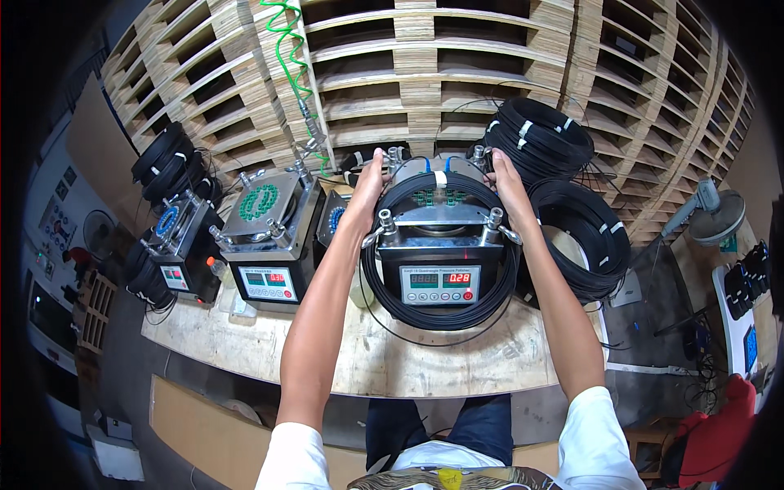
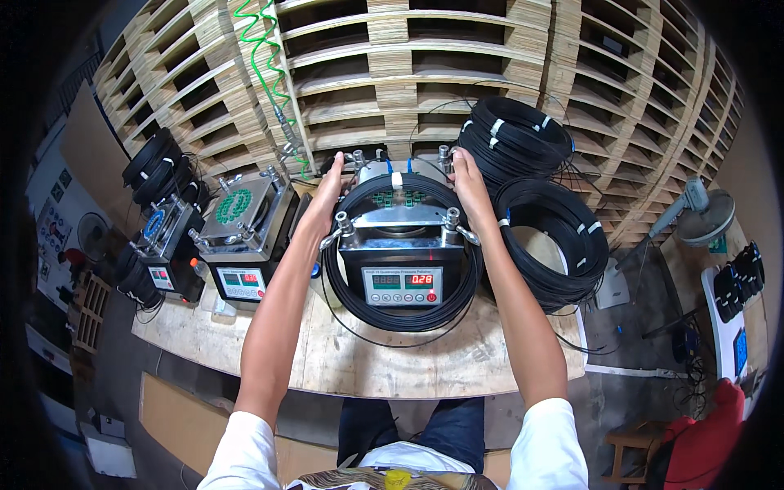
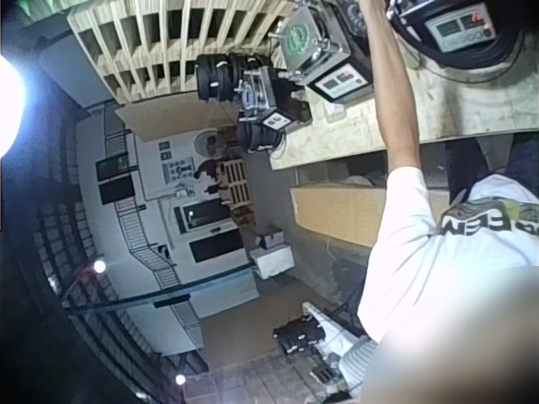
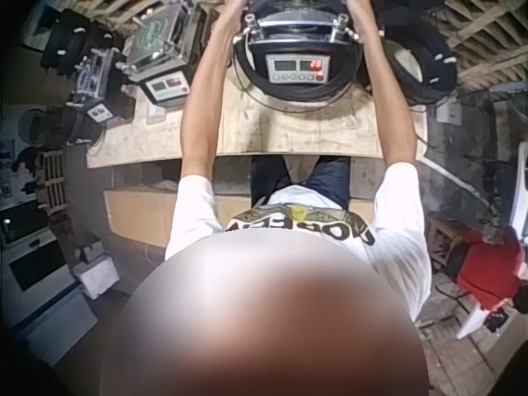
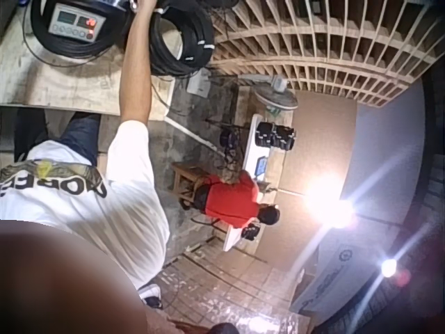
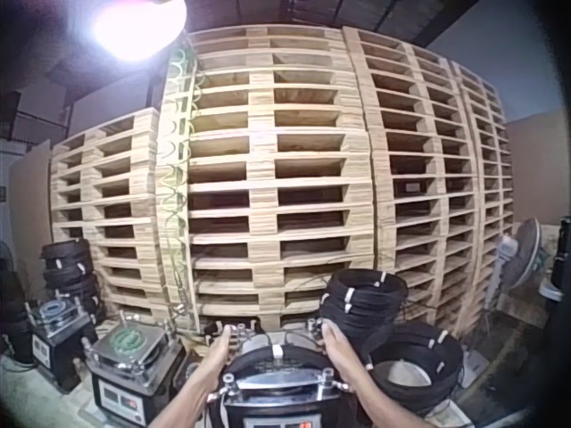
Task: Load a coil of black cable into an industrial terminal processing machine and initiate the cycle.
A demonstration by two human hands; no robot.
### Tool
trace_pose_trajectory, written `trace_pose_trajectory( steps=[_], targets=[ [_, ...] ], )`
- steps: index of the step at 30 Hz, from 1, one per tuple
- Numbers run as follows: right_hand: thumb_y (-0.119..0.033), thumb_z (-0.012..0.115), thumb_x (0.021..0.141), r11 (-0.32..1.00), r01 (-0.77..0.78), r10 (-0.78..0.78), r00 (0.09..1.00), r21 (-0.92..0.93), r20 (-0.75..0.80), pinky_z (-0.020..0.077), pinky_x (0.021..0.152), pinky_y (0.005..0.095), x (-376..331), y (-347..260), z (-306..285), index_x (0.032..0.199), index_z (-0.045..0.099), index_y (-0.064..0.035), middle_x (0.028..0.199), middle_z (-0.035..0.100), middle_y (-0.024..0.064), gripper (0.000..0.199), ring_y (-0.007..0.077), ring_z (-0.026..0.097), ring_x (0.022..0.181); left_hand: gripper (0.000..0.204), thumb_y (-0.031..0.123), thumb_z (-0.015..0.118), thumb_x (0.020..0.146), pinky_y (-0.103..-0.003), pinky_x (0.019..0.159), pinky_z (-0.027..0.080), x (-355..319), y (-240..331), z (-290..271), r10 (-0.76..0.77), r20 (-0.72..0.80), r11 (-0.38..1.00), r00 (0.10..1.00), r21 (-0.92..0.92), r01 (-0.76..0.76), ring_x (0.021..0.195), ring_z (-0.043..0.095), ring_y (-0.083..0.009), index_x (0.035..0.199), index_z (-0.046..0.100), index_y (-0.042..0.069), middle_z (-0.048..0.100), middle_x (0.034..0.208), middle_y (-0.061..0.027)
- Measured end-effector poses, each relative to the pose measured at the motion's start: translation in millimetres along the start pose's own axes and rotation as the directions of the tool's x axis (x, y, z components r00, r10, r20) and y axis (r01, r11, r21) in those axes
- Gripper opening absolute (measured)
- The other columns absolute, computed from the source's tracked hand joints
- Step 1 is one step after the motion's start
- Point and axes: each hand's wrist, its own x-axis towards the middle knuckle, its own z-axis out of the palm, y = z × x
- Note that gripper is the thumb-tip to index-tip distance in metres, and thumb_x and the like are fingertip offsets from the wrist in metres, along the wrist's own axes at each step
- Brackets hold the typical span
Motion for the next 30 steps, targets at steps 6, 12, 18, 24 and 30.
trace_pose_trajectory(
  steps=[6, 12, 18, 24, 30],
  targets=[
    [-0.046, 0.04, 0.107, 1.0, 0.008, -0.008, 1.0, 0.005, -0.027, 0.045, 0.078, 0.0266, 1.5, 3.8, -3.0, 0.144, 0.049, -0.0039, 0.106, 0.06, 0.004, 0.057, 0.0119, 0.054, 0.087, 0.083, 0.076, 0.042, 0.093, -0.032, 0.07, 0.048, -2.5, -3.3, 9.0, 0.061, -0.064, 0.998, 0.996, -0.013, -0.062, 0.077, 0.055, -0.0149, 0.144, 0.045, 0.009, 0.061, 0.097, -0.0063],
    [-0.047, 0.041, 0.107, 0.998, -0.039, 0.041, 0.998, -0.043, 0.037, 0.0456, 0.081, 0.0266, 4.6, 7.1, -13.1, 0.146, 0.048, -0.0046, 0.105, 0.062, 0.0048, 0.058, 0.0119, 0.056, 0.086, 0.084, 0.076, 0.043, 0.092, -0.033, 0.072, 0.05, -7.4, 2.4, 12.0, 0.014, -0.006, 0.999, 1.0, -0.05, -0.014, 0.078, 0.057, -0.0158, 0.146, 0.042, 0.012, 0.06, 0.094, -0.0063],
    [-0.049, 0.04, 0.106, 0.997, 0.012, -0.013, 1.0, 0.075, 0.011, 0.0455, 0.085, 0.0288, 4.0, 9.1, -0.2, 0.153, 0.037, -0.0058, 0.116, 0.06, 0.0104, 0.064, 0.0152, 0.055, 0.098, 0.085, 0.077, 0.043, 0.092, -0.03, 0.067, 0.044, 4.1, -7.9, 2.8, 0.059, -0.054, 0.998, 0.997, -0.002, -0.059, 0.072, 0.048, -0.0118, 0.146, 0.044, 0.011, 0.056, 0.087, -0.0006],
    [-0.049, 0.04, 0.106, 0.999, -0.027, 0.027, 1.0, -0.033, -0.011, 0.0471, 0.085, 0.0314, -4.0, -4.6, 2.6, 0.155, 0.03, -0.006, 0.126, 0.058, 0.0119, 0.067, 0.0174, 0.057, 0.102, 0.094, 0.078, 0.042, 0.092, -0.032, 0.075, 0.044, 1.2, -6.1, -1.3, 0.032, -0.032, 0.999, 0.999, 0.027, -0.031, 0.082, 0.049, -0.0121, 0.153, 0.035, 0.007, 0.057, 0.09, -0.0016],
    [-0.048, 0.04, 0.106, 1.0, 0.013, -0.014, 0.999, -0.015, -0.052, 0.0466, 0.08, 0.0285, 2.9, 7.9, -10.2, 0.152, 0.038, -0.0047, 0.111, 0.061, 0.0103, 0.063, 0.0135, 0.057, 0.091, 0.094, 0.079, 0.042, 0.09, -0.033, 0.08, 0.049, -12.5, 6.2, 15.8, 0.019, -0.015, 1.0, 1.0, 0.002, -0.019, 0.089, 0.057, -0.0146, 0.152, 0.038, 0.01, 0.059, 0.099, -0.0058]
  ],
)
